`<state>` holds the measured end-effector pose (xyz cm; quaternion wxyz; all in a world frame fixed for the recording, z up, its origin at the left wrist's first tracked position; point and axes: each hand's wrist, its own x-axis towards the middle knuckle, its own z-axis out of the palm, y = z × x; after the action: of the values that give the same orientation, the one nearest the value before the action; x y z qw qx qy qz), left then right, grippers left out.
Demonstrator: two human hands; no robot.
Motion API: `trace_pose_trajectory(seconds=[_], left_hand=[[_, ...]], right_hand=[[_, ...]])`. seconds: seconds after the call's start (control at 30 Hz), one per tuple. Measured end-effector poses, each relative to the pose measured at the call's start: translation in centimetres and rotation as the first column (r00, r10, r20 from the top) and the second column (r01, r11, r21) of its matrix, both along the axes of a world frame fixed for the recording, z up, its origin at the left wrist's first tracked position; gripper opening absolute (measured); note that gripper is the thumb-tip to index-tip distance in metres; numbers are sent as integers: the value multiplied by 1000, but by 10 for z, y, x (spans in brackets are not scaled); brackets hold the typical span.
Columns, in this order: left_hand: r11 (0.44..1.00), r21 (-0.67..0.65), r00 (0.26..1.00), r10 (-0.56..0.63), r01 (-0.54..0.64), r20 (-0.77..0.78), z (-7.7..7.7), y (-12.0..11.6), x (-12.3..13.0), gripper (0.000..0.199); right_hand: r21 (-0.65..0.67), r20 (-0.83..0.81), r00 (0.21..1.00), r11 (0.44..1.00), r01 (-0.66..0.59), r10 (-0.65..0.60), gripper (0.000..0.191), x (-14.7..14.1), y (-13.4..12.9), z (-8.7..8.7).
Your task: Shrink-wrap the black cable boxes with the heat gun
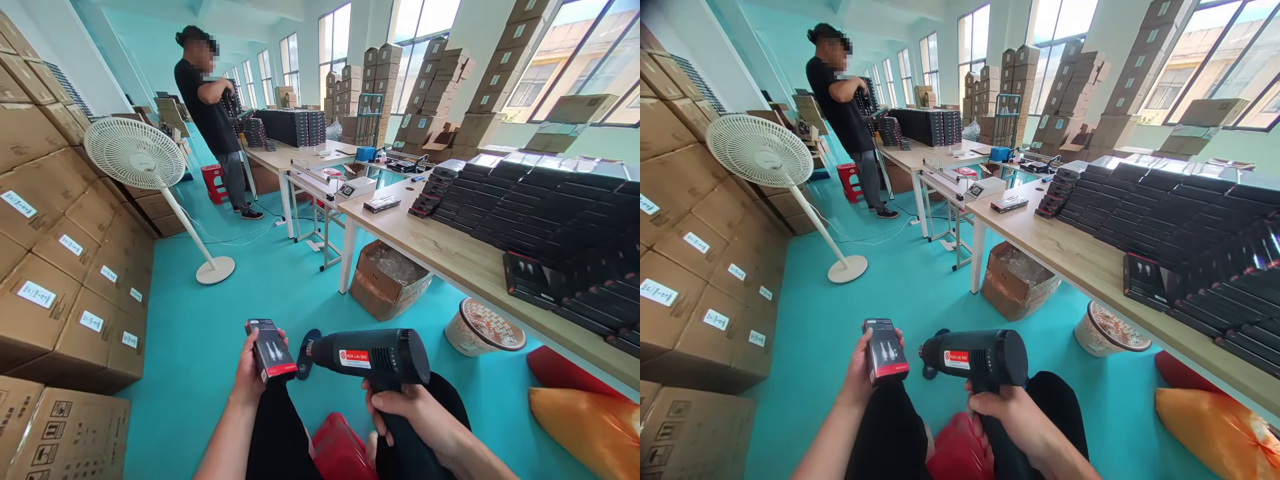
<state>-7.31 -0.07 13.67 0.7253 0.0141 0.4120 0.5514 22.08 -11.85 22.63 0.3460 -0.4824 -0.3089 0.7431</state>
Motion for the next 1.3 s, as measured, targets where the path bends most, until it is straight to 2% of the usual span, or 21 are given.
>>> trace_pose_trajectory(seconds=[0.1,0.17,0.23,0.37,0.43,0.57,0.7,0.77,0.87,1.0,1.03,1.13,1.3], left_hand=[[964,30,959,-258,263,-118,3,-8,3,35],[943,57,918,-302,327,-257,5,-12,6,35],[932,70,870,-301,355,-391,8,-15,8,32],[909,36,786,-339,416,-517,18,-18,8,34],[906,50,776,-331,420,-537,22,-17,7,36],[907,55,792,-333,418,-512,24,-14,8,41],[906,68,806,-334,417,-489,20,-11,11,43],[907,98,817,-318,410,-481,18,-11,10,46],[918,113,830,-285,381,-479,15,-9,6,45],[948,67,864,-252,310,-436,12,-7,0,34],[952,43,875,-261,304,-407,12,-7,-1,31],[953,-21,901,-293,302,-319,11,-5,-1,22],[974,-16,920,-219,226,-326,9,-1,-1,22]], right_hand=[[-28,-93,990,993,-113,110,35,-2,4,8],[6,-135,979,988,-156,156,34,-10,12,15],[56,-127,988,995,-86,93,33,-17,25,20],[101,-24,987,981,163,-162,32,-16,52,24],[95,4,986,981,168,-169,29,-12,56,24],[94,-86,996,995,35,-27,32,-20,49,27],[93,-33,991,987,134,-131,31,-34,43,29],[61,-34,991,989,132,-130,32,-34,41,26],[72,-19,998,995,65,-64,35,-25,42,21],[81,48,983,982,171,-175,32,-6,53,20],[83,36,985,983,166,-169,30,-2,57,21],[111,-23,998,992,61,-59,27,2,67,27],[82,-36,996,993,-84,87,25,-8,62,31]])
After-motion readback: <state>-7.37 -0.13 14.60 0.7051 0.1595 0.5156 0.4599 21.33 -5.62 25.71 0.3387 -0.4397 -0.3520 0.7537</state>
